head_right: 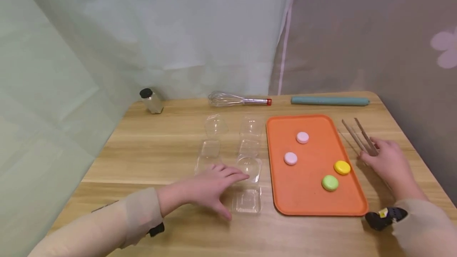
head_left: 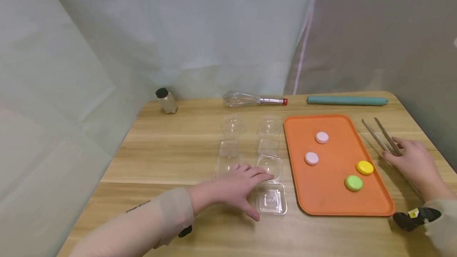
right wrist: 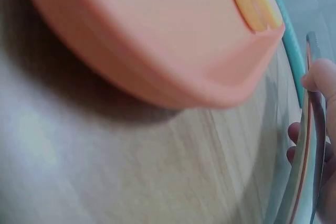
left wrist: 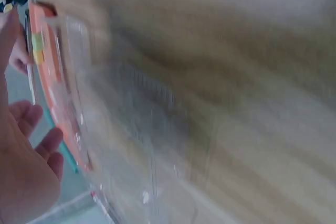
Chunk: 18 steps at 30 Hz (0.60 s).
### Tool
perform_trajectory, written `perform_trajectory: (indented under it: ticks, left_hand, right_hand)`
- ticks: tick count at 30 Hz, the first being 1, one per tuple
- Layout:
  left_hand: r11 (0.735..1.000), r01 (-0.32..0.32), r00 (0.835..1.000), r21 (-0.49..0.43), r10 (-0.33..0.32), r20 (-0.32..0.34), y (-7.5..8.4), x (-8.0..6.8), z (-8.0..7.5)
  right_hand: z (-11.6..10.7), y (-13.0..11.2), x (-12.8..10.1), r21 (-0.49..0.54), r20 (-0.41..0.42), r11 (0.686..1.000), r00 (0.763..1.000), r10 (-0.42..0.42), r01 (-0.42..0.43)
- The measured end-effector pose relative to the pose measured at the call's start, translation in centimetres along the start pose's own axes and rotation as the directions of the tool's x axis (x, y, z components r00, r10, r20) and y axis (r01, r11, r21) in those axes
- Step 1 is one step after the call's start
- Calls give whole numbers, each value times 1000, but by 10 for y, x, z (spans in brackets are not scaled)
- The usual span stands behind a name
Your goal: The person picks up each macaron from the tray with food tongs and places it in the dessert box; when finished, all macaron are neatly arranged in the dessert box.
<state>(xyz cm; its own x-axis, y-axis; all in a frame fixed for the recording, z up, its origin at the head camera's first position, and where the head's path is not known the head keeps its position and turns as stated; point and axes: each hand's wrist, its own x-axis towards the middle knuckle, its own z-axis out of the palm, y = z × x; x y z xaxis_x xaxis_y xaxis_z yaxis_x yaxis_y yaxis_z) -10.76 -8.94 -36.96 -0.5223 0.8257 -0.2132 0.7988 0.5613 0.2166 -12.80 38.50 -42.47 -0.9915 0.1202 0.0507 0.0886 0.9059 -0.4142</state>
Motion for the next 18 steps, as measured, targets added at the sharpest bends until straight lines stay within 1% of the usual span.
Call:
perform_trajectory:
  ticks: [5,7,10,13,18]
  left_hand:
    - [998,60,998,13,-59,-26,10,0,8]
    - [996,85,996,15,-84,-41,11,1,9]
    - [994,106,993,27,-104,-63,11,2,7]
    - [994,101,993,30,-99,-67,9,4,6]
    - [997,73,997,31,-71,-42,6,6,7]
  right_hand:
    - [0,-2,2,-28,-20,999,999,-41,40]
    - [0,-2,2,-46,-25,997,998,-59,58]
    - [-2,-3,3,-74,-18,994,996,-86,85]
    - [-5,-3,2,-96,-10,989,993,-115,114]
    - [-13,-4,2,-102,10,981,987,-162,162]
